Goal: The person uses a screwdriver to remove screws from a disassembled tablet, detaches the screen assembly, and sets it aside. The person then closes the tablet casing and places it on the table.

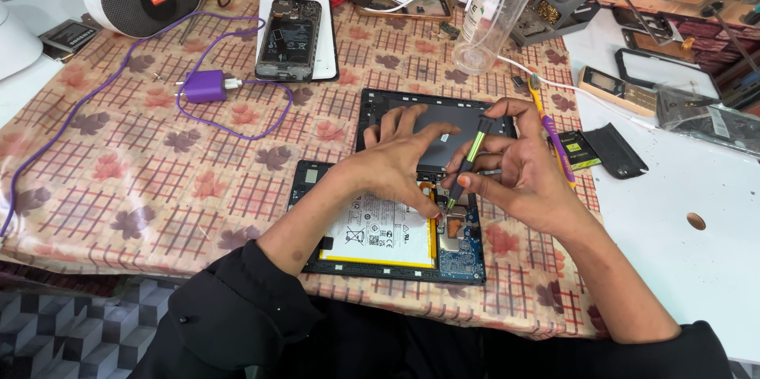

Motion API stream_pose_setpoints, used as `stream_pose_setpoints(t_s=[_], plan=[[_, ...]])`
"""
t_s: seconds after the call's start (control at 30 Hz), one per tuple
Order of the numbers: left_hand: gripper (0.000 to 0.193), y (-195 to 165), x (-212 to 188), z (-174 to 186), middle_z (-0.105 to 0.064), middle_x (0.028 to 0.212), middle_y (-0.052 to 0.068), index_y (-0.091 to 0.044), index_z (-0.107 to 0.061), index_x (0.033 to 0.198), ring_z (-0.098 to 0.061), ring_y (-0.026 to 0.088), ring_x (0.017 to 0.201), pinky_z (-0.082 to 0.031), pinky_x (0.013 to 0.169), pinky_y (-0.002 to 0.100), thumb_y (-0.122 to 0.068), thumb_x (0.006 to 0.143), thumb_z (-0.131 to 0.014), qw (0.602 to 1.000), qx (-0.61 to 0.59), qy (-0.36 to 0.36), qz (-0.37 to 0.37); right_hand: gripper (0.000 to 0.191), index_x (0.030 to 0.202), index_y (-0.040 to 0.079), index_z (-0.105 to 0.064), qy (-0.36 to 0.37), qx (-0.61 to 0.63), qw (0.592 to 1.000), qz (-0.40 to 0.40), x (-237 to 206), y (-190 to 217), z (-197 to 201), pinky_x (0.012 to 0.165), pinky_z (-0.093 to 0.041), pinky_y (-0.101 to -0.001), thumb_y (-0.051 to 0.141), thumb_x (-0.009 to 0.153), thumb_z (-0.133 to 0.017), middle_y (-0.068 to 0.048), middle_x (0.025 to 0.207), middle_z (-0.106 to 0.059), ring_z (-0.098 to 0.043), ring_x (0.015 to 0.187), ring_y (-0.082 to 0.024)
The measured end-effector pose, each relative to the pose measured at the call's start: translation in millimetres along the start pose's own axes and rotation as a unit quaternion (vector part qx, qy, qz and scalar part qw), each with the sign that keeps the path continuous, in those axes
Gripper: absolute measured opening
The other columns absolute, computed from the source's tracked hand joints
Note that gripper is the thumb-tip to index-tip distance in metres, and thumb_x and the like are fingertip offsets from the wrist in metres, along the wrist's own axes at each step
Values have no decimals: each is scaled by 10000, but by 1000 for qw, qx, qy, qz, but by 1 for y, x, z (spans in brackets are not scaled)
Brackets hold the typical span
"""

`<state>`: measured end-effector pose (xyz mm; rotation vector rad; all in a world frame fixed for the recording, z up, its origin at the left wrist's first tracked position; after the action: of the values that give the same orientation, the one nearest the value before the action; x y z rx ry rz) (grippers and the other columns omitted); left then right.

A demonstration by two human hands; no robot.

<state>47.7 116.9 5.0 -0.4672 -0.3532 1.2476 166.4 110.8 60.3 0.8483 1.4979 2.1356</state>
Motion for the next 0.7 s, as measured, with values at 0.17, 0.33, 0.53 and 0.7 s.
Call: stream_pose_setpoints(t_s=[0.17, 0.33, 0.53, 0.7], plan=[[1352, 1, 0, 0, -105, 1647, 261, -325, -305, 1567, 33, 487, 1535, -161, 1131, 646, -463, 392, -960, 1000, 0, 0, -2, 709, 1345, 147, -209, 7, -5, 1000, 10, 0, 2, -2, 851, -633, -358, -175, 878, -633, -198, 1064, -696, -755, 987, -272], [1336, 1, 0, 1, -116, 1650, 263, -316, -335, 1559, 23, 486, 1535, -171, 1119, 650, -473, 389, -960, 1000, -1, -3, -6, 707, 1342, 143, -212, 3, -9, 1000, 12, -1, 5, -3, 843, -629, -357, -180, 873, -631, -201, 1065, -696, -761, 989, -275], [1345, 2, 0, 0, -119, 1655, 249, -300, -336, 1559, 20, 468, 1538, -162, 1124, 644, -470, 381, -962, 1000, -3, 2, -1, 700, 1339, 142, -207, 16, -16, 1000, 17, -2, 8, -6, 865, -640, -369, -178, 878, -624, -203, 1072, -696, -752, 1006, -271], [1336, 1, 0, -1, -125, 1655, 242, -300, -341, 1557, 19, 462, 1541, -164, 1124, 643, -461, 385, -962, 1000, 0, 8, -1, 699, 1338, 141, -205, 22, -25, 999, 20, -3, 9, -8, 872, -644, -373, -171, 878, -629, -202, 1077, -700, -753, 1010, -266]])
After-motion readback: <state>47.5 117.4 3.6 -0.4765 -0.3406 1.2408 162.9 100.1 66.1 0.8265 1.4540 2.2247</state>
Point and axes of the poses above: each hand's wrist, its own x-axis towards the middle knuckle, its own z-axis out of the back of the hand, y = z × x, the point moved 10 cm from there along x, towards the middle knuckle
